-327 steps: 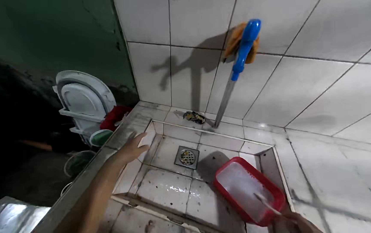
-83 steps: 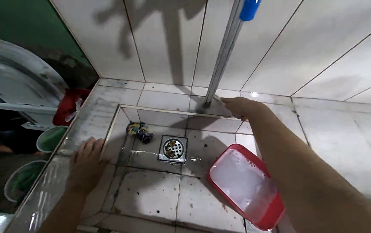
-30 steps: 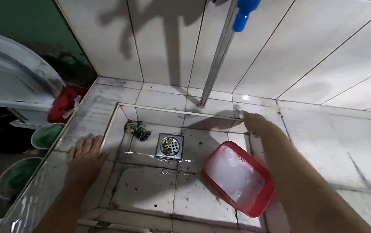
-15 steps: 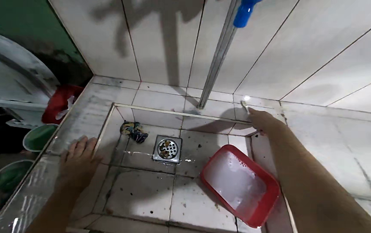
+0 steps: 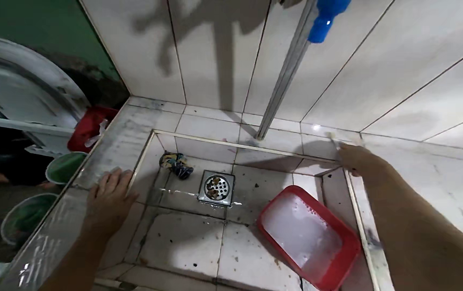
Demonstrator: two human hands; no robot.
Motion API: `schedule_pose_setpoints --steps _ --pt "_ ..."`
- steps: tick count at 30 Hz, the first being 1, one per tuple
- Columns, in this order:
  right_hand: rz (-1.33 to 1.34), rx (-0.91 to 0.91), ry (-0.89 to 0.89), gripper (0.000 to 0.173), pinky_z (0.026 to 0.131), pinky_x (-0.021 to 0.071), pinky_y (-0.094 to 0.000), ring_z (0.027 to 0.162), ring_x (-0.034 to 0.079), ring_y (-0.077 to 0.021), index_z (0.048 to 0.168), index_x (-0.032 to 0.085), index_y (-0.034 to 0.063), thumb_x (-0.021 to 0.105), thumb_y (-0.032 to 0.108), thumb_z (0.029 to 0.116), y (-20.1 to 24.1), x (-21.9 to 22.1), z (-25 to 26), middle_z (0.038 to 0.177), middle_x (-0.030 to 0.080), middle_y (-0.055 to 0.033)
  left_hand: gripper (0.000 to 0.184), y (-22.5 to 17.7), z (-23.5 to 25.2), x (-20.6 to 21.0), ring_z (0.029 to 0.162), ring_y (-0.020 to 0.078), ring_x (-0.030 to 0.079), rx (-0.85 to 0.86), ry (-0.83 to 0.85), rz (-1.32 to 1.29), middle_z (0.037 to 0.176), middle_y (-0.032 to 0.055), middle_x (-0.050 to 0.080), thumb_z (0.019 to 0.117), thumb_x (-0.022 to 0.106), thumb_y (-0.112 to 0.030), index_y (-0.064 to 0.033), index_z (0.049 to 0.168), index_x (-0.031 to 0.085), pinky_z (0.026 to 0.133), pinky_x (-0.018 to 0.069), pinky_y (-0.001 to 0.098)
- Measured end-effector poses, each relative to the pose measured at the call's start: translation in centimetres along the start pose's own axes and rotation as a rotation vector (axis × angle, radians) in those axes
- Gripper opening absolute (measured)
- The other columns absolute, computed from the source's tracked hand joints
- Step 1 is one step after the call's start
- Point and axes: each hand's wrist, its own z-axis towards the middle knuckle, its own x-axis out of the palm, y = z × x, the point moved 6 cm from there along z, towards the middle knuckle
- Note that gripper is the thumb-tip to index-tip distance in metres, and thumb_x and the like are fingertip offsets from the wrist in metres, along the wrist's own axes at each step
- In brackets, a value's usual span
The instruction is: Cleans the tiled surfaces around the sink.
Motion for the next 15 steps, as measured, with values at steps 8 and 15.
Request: schedule_pose_setpoints --steps 8,15 --pt "0.145 0.046 0.013 0.046 0.071 0.0455 -0.0529 0.079 0.053 -0.0352 0.159 0.035 0.0103 0.033 0.023 0.1146 0.7 1.5 -3.1 0.109 0.058 -0.0286 0.059 0.0 0.3 0.1 0.151 0.0434 0.031 -0.012 0.016 -0.001 0.162 0.0214 0.036 0.1018 0.064 -0.025 -0.0103 0.155 0.044 0.117 0.0251 0.0676" --pt "-0.085 0.070 -0.045 0.049 0.096 0.0440 -0.0728 0.119 0.057 -0.0591 0.157 0.032 -0.0015 0.041 0.012 0.1113 -4.3 -0.4 -1.6 0.134 0.055 -0.0408 0.056 0.1 0.1 0.2 0.151 0.0446 0.031 0.009 -0.016 -0.024 0.162 0.0219 0.036 0.1048 0.056 -0.031 -0.0107 0.156 0.044 0.119 0.0234 0.0678"
